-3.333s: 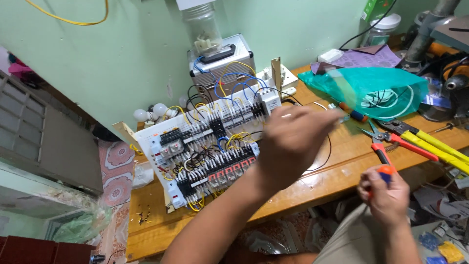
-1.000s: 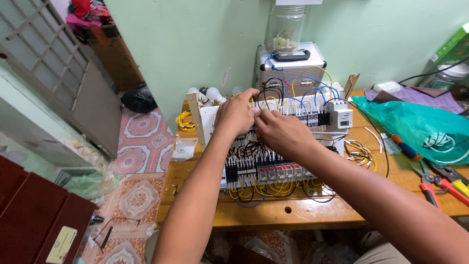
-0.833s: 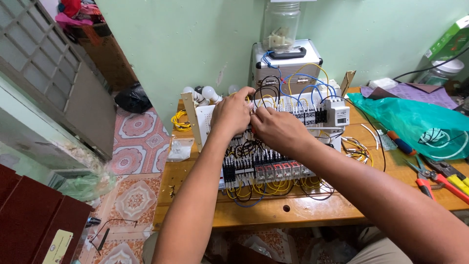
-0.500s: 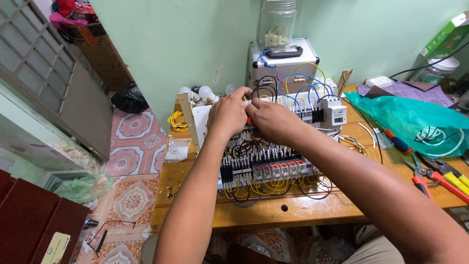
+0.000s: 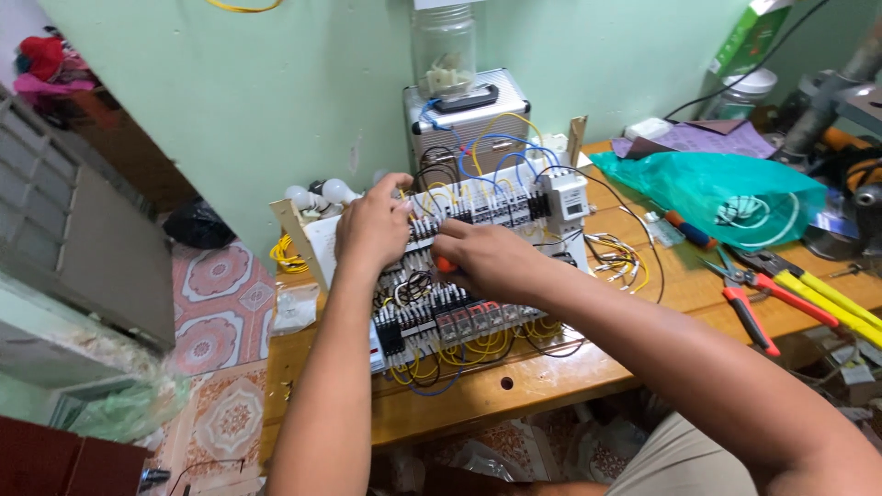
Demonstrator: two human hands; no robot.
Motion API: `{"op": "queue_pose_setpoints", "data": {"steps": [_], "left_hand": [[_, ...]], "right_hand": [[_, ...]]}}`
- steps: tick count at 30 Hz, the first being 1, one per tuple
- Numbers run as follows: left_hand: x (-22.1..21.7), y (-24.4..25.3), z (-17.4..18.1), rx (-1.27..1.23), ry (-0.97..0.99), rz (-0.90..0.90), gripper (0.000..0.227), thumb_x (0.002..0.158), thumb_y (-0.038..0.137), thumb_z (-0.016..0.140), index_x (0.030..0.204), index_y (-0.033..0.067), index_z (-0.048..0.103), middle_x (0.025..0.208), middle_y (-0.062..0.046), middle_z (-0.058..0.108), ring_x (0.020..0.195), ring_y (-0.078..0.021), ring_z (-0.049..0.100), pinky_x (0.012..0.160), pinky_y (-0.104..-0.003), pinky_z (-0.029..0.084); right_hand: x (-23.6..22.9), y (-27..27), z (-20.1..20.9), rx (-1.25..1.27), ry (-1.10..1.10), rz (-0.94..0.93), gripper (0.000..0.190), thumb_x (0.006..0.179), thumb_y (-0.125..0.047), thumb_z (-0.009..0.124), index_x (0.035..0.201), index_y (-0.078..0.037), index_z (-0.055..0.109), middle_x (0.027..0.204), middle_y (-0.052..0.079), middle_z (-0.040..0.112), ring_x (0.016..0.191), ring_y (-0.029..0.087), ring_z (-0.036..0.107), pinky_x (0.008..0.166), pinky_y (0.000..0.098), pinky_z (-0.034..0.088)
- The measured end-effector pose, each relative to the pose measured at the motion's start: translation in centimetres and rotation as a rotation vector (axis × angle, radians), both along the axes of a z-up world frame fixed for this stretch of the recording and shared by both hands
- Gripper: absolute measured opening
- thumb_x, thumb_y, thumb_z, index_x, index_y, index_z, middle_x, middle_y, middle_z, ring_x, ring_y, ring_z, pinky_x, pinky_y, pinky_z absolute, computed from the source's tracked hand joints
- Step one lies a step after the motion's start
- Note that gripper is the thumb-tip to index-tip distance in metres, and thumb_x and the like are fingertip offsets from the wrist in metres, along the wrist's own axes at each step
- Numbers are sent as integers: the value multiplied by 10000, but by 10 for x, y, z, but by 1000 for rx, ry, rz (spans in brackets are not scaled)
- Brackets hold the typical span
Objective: The person sits on the floor and works on an electrical distribution board placed on a wooden table. They use a screwdriver to tighten connections on the circuit breakers and handle various colored wires to secure them into the terminals.
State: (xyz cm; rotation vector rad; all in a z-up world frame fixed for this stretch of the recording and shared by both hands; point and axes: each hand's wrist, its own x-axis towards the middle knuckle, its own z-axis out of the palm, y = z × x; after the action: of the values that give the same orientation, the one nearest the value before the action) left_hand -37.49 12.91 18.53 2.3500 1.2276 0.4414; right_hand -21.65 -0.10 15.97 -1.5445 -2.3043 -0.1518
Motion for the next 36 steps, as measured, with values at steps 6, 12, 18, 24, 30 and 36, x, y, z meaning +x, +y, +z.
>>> {"op": "queue_pose_setpoints", "data": {"steps": [6, 12, 18, 24, 30, 36], "left_hand": [[1, -3, 0, -3, 6, 14, 376, 1001, 320, 532, 1366, 392, 583, 1167, -39, 769, 1233, -412, 629, 1114, -566, 433], [13, -28, 28, -148, 89, 148, 462, 1042, 209, 490, 1453, 418, 518, 1350, 37, 689, 686, -215, 608, 564, -386, 477], [12, -14, 9, -32, 63, 129, 423, 1021, 278, 554, 1436, 359, 558, 1297, 10, 713, 1162, -355, 637, 945, -565, 484], [12, -15, 11, 10, 40, 130, 417, 993, 295, 564, 1405, 348, 592, 1075, 64, 756, 1035, -342, 651, 857, -541, 469], [14, -22, 20, -69, 36, 166, 434, 1012, 247, 570, 1434, 345, 566, 1262, 17, 734, 1119, -325, 657, 934, -547, 489], [9, -14, 12, -35, -24, 131, 410, 964, 217, 608, 1349, 361, 608, 1183, 71, 768, 1095, -311, 663, 856, -516, 504]], "right_hand": [[70, -85, 34, 73, 355, -74, 210, 808, -95, 768, 1005, -123, 701, 939, 118, 657, 884, 458, 694, 764, 515, 550], [202, -142, 42, 378, 235, -440, 99, 992, -85, 834, 1055, -51, 766, 975, 108, 705, 851, 225, 606, 814, 351, 478], [269, -136, -4, 7, 239, -904, 213, 963, -190, 725, 1145, -104, 796, 1089, 168, 769, 946, 305, 710, 818, 418, 551], [271, -103, -66, -308, -2, -1077, 211, 987, -342, 631, 1059, -179, 745, 939, 146, 750, 902, 389, 673, 629, 503, 538], [283, -87, -114, -299, -260, -1067, 249, 892, -165, 504, 967, -146, 741, 975, 169, 763, 891, 433, 732, 684, 518, 571], [279, -92, -114, -414, -227, -1077, 349, 973, -293, 450, 1037, -117, 744, 1077, 170, 745, 984, 413, 723, 740, 501, 587]]}}
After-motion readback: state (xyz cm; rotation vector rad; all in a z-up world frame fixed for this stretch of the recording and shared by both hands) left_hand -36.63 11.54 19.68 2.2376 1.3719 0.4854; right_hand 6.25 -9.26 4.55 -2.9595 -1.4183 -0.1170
